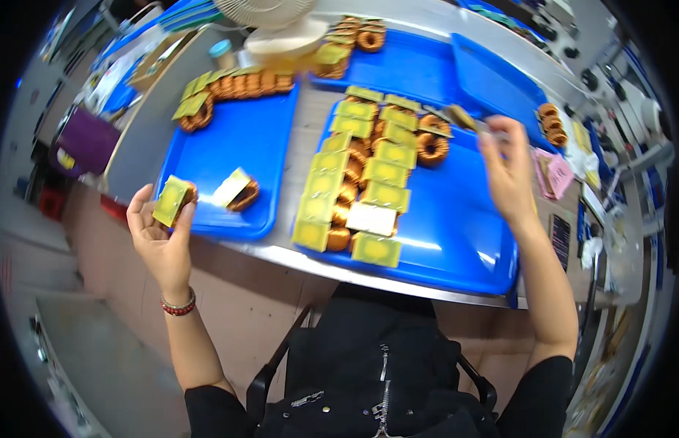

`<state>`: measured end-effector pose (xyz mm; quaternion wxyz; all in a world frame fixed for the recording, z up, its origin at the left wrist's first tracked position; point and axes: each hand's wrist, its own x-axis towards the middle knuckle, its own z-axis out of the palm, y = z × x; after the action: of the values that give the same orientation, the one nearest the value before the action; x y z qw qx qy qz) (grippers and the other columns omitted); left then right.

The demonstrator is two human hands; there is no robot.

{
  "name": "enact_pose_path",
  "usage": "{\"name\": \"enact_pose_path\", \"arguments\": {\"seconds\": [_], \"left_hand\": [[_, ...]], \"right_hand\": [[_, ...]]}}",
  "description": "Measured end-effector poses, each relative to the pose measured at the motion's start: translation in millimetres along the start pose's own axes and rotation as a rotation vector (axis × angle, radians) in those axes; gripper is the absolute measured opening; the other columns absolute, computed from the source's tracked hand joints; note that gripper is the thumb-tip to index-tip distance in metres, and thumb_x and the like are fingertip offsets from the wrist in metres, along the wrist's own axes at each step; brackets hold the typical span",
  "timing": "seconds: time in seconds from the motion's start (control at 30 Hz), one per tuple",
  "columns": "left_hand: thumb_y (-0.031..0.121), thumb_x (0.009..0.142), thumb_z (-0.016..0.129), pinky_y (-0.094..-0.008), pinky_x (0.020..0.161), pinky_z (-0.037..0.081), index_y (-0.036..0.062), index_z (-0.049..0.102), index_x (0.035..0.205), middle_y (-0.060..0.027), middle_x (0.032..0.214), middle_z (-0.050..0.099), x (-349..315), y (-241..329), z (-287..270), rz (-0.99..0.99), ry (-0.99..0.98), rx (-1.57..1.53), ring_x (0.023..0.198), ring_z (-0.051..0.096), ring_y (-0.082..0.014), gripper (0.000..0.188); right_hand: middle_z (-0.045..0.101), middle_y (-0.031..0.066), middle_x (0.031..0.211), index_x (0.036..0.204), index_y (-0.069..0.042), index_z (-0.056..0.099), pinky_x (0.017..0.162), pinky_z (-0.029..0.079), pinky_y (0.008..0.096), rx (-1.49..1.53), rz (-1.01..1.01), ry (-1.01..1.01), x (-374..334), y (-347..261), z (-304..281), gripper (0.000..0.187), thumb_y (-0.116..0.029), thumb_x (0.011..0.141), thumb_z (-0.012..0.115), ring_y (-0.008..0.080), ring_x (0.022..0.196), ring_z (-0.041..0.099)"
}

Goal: The person cleans copper-wound toroidal inductors using a small brush. They pick up each component from a blue tray, brush the copper windings and the yellow tape, and then place the component back on the tray. The process is repeated for multiple units.

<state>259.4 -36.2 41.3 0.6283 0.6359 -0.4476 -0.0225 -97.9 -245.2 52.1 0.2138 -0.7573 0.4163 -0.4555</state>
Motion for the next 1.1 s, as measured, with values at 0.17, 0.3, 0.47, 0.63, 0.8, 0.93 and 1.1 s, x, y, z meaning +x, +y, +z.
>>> {"name": "enact_pose_path", "arguments": {"seconds": [0.17, 0.3, 0.47, 0.63, 0.8, 0.93, 1.1], "left_hand": [[-0.006, 0.068, 0.071, -0.0305, 0.081, 0.048, 0.0006, 0.024, 0.126, -0.0077, 0.094, 0.054, -69.2, 62.5, 16.8, 0.269, -0.178, 0.182, 0.089, 0.059, -0.0197, 0.075], [-0.007, 0.068, 0.069, -0.036, 0.079, 0.051, 0.0043, 0.011, 0.129, -0.0164, 0.101, 0.054, -124.8, 83.2, 61.3, 0.413, -0.473, -0.049, 0.093, 0.061, -0.0299, 0.085], [-0.007, 0.068, 0.069, -0.0313, 0.077, 0.052, 0.0046, 0.011, 0.129, -0.0165, 0.101, 0.054, -159.2, 84.2, 65.1, 0.305, -0.529, -0.144, 0.09, 0.061, -0.0242, 0.085], [-0.01, 0.07, 0.066, -0.0263, 0.074, 0.052, 0.0007, 0.014, 0.129, -0.0129, 0.091, 0.058, -164.4, 111.8, 75.1, -0.239, -0.634, -0.515, 0.086, 0.063, -0.0188, 0.08], [-0.009, 0.072, 0.065, -0.0273, 0.075, 0.052, 0.0029, 0.013, 0.129, -0.0137, 0.091, 0.058, -170.0, 123.8, 80.3, -0.597, -0.686, -0.712, 0.087, 0.062, -0.0192, 0.078], [-0.01, 0.073, 0.063, -0.028, 0.077, 0.051, 0.0028, 0.018, 0.124, -0.0147, 0.093, 0.058, -175.1, 127.9, 83.1, -0.677, -0.69, -0.776, 0.09, 0.062, -0.0205, 0.069], [-0.01, 0.078, 0.057, -0.0313, 0.089, 0.044, 0.0041, 0.025, 0.118, -0.0159, 0.111, 0.048, -188.8, 117.4, 86.1, -0.739, -0.712, -1.024, 0.106, 0.051, -0.0192, 0.053]], "right_hand": [[0.049, 0.0073, 0.087, 0.076, -0.007, 0.054, 0.056, 0.037, 0.0243, -0.079, -0.347, -0.095, -64.6, -82.2, -19.0, 0.005, -0.005, 0.077, 0.059, 0.0137, 0.067, 0.045], [0.055, 0.0038, 0.081, 0.067, -0.013, 0.059, 0.046, 0.036, 0.0268, -0.133, -0.717, -0.277, -130.6, -128.7, -2.7, 0.014, -0.008, 0.057, 0.068, 0.0149, 0.059, 0.049], [0.05, 0.0074, 0.086, 0.069, -0.007, 0.06, 0.052, 0.039, 0.0226, -0.365, -0.129, -0.113, -150.5, -74.1, -37.2, 0.01, -0.004, 0.066, 0.069, 0.0146, 0.06, 0.05], [0.043, 0.0051, 0.1, 0.102, -0.001, 0.053, 0.055, 0.035, 0.0191, 0.735, 0.291, -0.153, -194.6, -60.7, -47.8, 0.039, 0.0, 0.068, 0.072, 0.0048, 0.068, 0.044], [0.04, 0.01, 0.125, 0.129, -0.003, 0.029, 0.056, 0.035, 0.0161, 1.002, 0.346, -0.42, -220.0, -65.3, -21.0, 0.092, 0.005, 0.054, 0.081, 0.0038, 0.066, 0.043], [0.036, 0.0123, 0.131, 0.131, -0.003, 0.03, 0.054, 0.037, 0.0156, 1.005, 0.213, -0.425, -228.7, -68.5, -3.1, 0.093, 0.004, 0.054, 0.082, 0.0044, 0.069, 0.045], [0.046, 0.0147, 0.123, 0.123, -0.003, 0.042, 0.054, 0.042, 0.0166, 0.85, 0.07, -0.266, -229.6, -68.0, -2.4, 0.077, 0.0, 0.057, 0.081, 0.0061, 0.073, 0.051]]}}
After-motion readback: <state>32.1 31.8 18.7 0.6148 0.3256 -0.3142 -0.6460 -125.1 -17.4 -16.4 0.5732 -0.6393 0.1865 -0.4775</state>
